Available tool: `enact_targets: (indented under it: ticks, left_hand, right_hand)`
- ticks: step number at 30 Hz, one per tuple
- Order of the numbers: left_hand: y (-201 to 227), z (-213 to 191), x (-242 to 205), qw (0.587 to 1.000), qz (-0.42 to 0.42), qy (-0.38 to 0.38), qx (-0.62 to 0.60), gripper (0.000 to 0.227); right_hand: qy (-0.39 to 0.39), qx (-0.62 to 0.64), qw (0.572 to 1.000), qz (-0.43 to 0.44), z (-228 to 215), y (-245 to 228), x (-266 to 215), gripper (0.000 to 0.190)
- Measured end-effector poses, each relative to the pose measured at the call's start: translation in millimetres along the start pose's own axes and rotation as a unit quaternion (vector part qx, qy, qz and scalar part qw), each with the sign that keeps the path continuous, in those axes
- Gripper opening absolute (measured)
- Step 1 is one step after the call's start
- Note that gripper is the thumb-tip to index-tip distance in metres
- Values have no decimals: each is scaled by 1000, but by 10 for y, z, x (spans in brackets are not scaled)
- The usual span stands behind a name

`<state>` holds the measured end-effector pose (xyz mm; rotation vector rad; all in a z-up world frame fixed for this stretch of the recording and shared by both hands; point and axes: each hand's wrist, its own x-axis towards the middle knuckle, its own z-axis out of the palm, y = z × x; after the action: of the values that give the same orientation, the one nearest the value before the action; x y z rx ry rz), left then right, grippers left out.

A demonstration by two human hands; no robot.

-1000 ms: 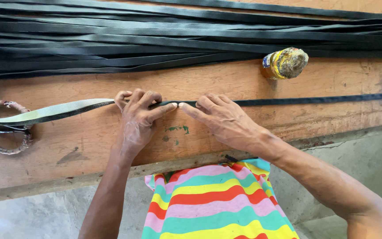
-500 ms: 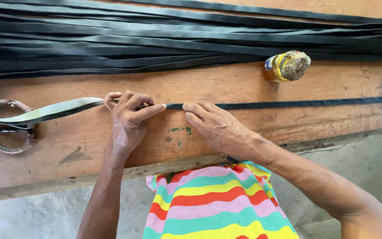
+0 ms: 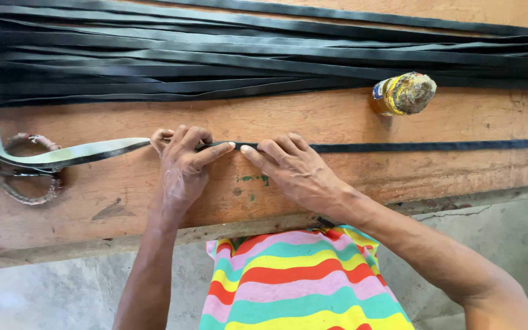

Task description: The person applies glue to black rubber straps using a small bottle, then presses a white fabric strap onto the glued area. The person repeats this process for multiple straps, aligning and smoothing them on a wooden workbench.

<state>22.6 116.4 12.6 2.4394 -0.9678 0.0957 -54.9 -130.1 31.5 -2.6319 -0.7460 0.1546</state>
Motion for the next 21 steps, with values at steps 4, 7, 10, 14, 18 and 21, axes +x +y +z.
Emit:
enact_targets:
  ticks: [4,7,10,14,18,21]
  left_hand:
    - [276,204,117,997,17,8,-77,36]
    - [620,514,260,996,45,-10,-83,42]
    - [885,744,414,992,66,-13,-107,43]
    - [953,780,520,988,78,-30,-129,52]
    - [866,660,535,985,73,-47,-146,57]
    - [841,589,529,984,50,-39,-167,51]
  right_hand:
    - [7,-80,997,7,-139,197,-333,75]
    - [0,-54,998,43,-285,345,-715,73]
    - [13,16,998,58,-331,460,-948,57]
    - [25,91,992,78,-307,520,-1056,39]
    - [56,148,984,85,-321,504,-1057,34]
    - [38,105,990,89,-348,493,-1020,41]
